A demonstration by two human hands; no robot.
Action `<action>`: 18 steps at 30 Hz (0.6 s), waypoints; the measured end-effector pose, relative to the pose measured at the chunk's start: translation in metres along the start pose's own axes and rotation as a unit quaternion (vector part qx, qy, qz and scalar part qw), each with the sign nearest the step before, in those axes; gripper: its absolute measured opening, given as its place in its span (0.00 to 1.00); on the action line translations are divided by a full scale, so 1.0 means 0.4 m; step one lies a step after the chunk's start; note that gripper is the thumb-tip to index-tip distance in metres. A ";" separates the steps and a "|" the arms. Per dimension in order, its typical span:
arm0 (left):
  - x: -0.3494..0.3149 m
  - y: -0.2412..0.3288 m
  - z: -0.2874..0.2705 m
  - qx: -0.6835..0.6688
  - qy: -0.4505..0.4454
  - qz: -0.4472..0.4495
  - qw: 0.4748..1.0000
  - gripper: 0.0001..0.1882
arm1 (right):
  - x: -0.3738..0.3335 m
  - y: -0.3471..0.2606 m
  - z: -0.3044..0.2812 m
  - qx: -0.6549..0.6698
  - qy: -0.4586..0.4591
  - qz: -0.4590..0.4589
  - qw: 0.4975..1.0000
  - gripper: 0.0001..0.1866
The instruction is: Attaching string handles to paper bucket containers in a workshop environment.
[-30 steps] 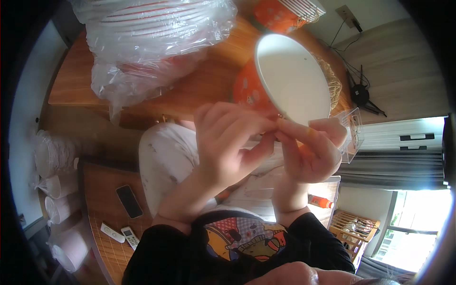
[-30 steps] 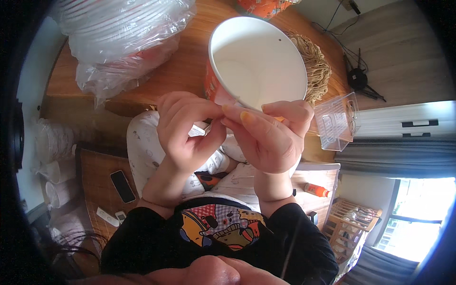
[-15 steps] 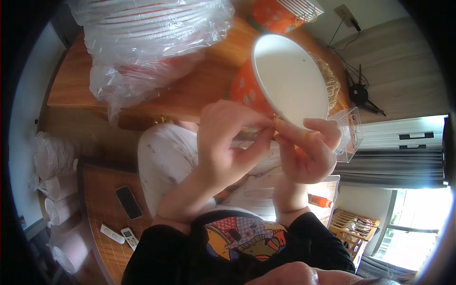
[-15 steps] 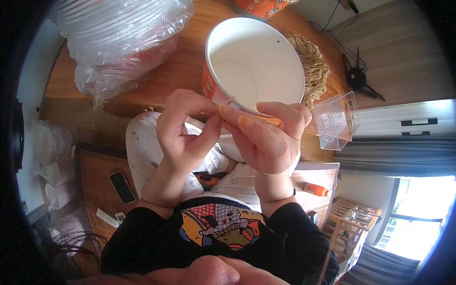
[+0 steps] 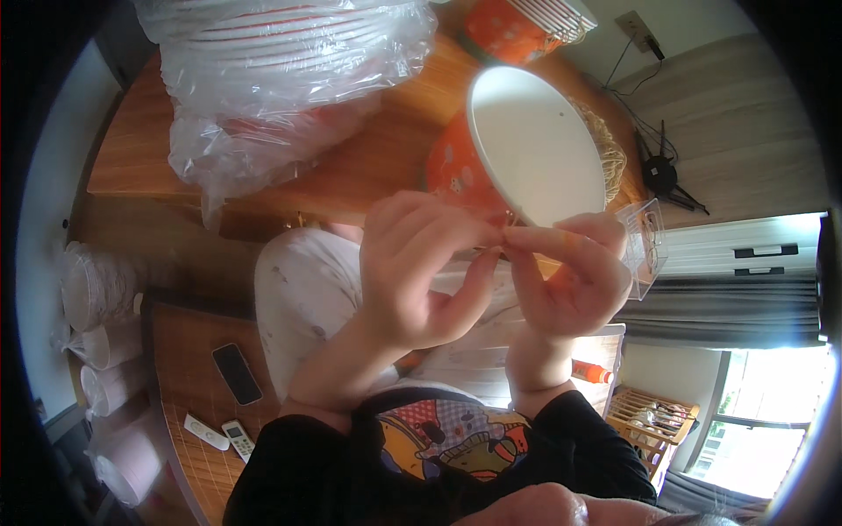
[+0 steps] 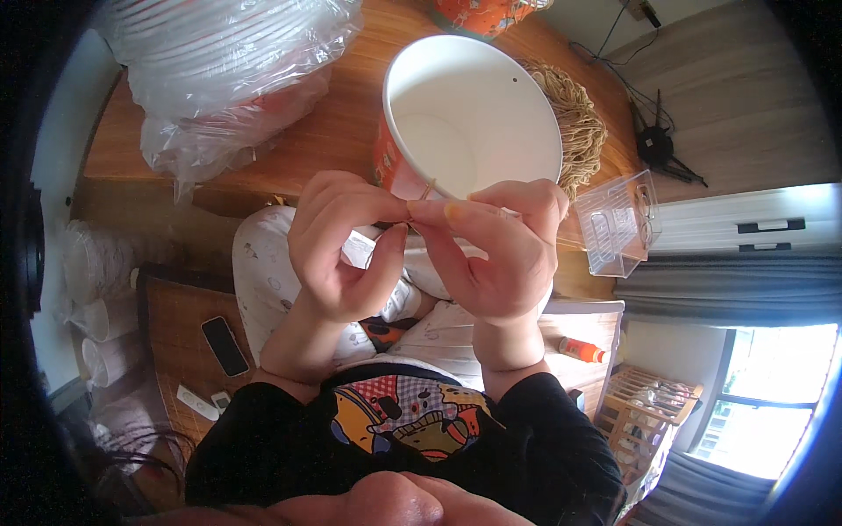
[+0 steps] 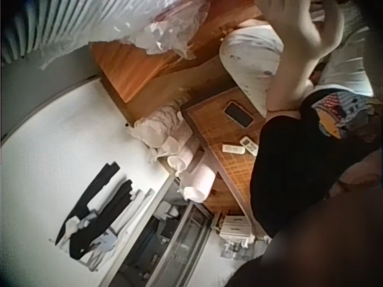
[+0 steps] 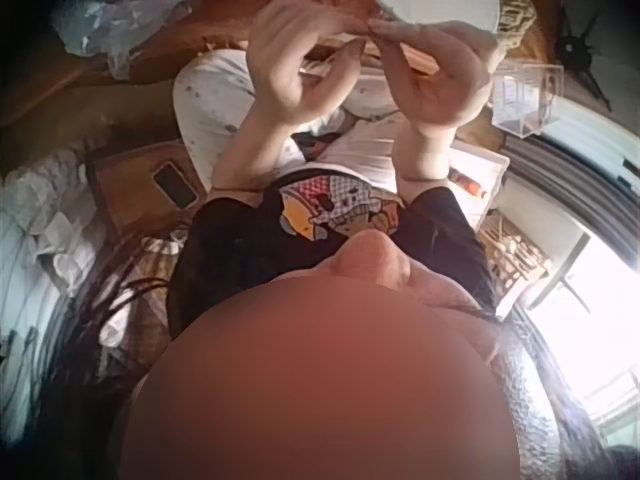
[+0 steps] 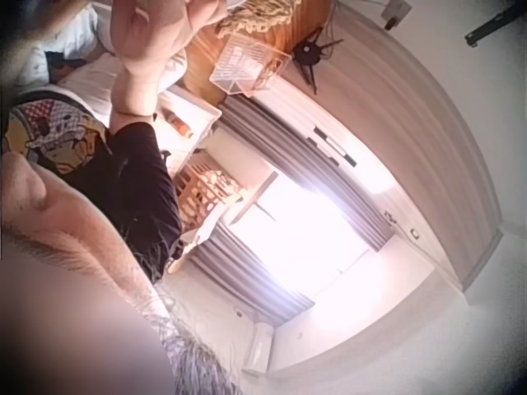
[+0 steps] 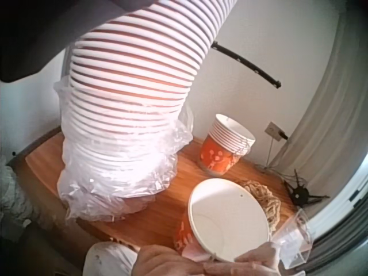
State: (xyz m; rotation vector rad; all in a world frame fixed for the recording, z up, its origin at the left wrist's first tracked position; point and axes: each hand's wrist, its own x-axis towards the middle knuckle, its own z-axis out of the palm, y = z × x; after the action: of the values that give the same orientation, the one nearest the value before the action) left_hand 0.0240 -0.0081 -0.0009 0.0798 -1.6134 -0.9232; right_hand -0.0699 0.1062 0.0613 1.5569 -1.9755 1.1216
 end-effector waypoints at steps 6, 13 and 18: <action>0.002 0.007 -0.001 0.031 0.028 0.007 0.999 0.10 | -0.006 -0.002 -0.003 0.000 0.027 0.000 1.000 0.16; -0.009 0.011 0.009 0.084 0.048 0.029 0.995 0.14 | -0.015 0.007 -0.003 -0.012 0.036 -0.016 0.999 0.16; -0.010 0.015 0.010 0.089 0.048 0.024 0.995 0.13 | -0.017 0.007 -0.005 -0.034 0.031 -0.018 0.999 0.15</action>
State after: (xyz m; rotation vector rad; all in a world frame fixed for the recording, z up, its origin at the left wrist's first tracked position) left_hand 0.0242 0.0001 -0.0003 0.2048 -1.5987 -0.7278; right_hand -0.0710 0.1119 0.0567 1.4994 -1.9177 1.0648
